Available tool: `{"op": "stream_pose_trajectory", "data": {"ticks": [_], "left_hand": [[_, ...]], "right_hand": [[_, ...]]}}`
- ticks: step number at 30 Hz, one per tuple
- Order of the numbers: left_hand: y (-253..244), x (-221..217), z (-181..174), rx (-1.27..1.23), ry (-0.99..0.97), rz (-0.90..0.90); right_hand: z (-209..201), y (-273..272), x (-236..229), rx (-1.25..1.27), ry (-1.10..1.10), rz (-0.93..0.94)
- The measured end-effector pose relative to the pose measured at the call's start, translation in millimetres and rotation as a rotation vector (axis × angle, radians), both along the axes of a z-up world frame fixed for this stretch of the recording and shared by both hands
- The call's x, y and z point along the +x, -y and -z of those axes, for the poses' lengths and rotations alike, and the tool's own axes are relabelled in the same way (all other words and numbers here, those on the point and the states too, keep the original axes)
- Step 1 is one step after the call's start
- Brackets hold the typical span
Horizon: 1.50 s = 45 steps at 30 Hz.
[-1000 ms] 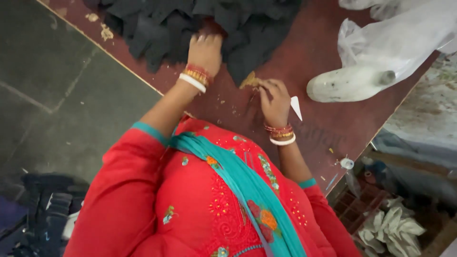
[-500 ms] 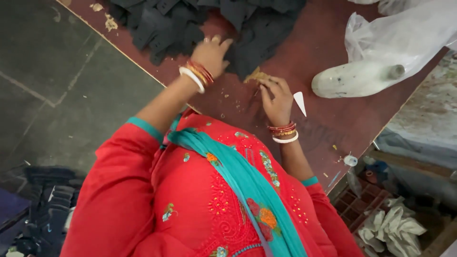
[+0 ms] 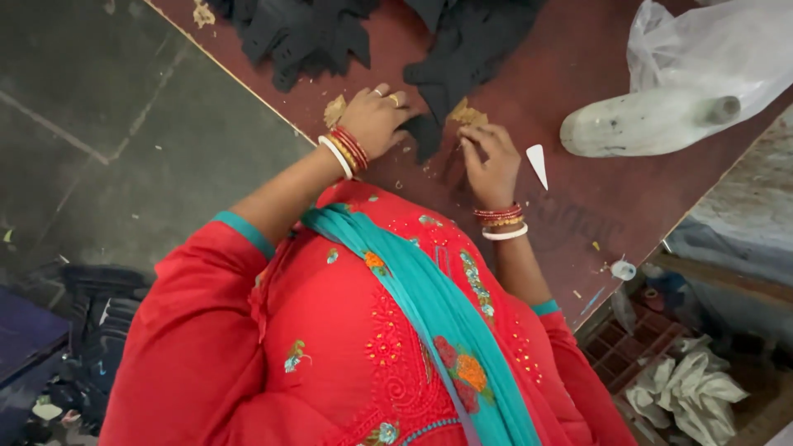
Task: The person moves a large board, then unpacks a plastic bag containing black fabric pieces onto a table. They proceed to sort and arrange the black fabric pieces by hand, separating them into piles while occasionally handling other plastic bags.
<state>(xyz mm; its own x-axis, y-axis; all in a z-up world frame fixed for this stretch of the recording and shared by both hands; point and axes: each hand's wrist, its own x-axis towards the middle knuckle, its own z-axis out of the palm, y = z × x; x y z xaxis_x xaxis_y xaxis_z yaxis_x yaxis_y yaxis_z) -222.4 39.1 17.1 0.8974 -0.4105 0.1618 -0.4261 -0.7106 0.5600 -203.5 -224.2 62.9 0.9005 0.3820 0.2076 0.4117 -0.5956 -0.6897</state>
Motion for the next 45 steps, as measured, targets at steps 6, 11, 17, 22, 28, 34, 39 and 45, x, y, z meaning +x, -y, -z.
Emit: {"op": "stream_pose_trajectory", "data": {"ticks": [6,11,17,22,28,34,39,45], "left_hand": [[17.6,-10.6,23.7,-0.127,-0.059,-0.230],[18.6,-7.5,20.5,-0.147,-0.100,-0.272],[21.0,-7.7,16.4,-0.171,-0.118,-0.332],[19.4,-11.2,1.2,-0.161,-0.144,-0.363],[-65.5,-4.9,10.1,-0.727,-0.224,-0.667],[-53.4,43.2,-5.9,-0.123,0.243,-0.564],[28.1,62.7,45.3,-0.054,0.125,-0.286],[41.7,15.2,29.1,-0.104,-0.025,-0.181]], "right_hand": [[13.1,-22.1,-1.8,-0.036,0.017,-0.120],[36.9,-44.2,24.9,-0.177,0.125,-0.315],[38.6,-35.9,9.0,-0.285,0.123,-0.365],[6.8,-21.1,-19.2,-0.163,0.030,-0.296],[4.7,20.2,0.5,-0.059,0.009,-0.008],[0.5,15.9,8.6,-0.059,-0.044,0.024],[1.3,-2.1,18.9,-0.008,-0.007,0.013],[15.4,-4.7,11.3,-0.053,-0.015,-0.041]]}}
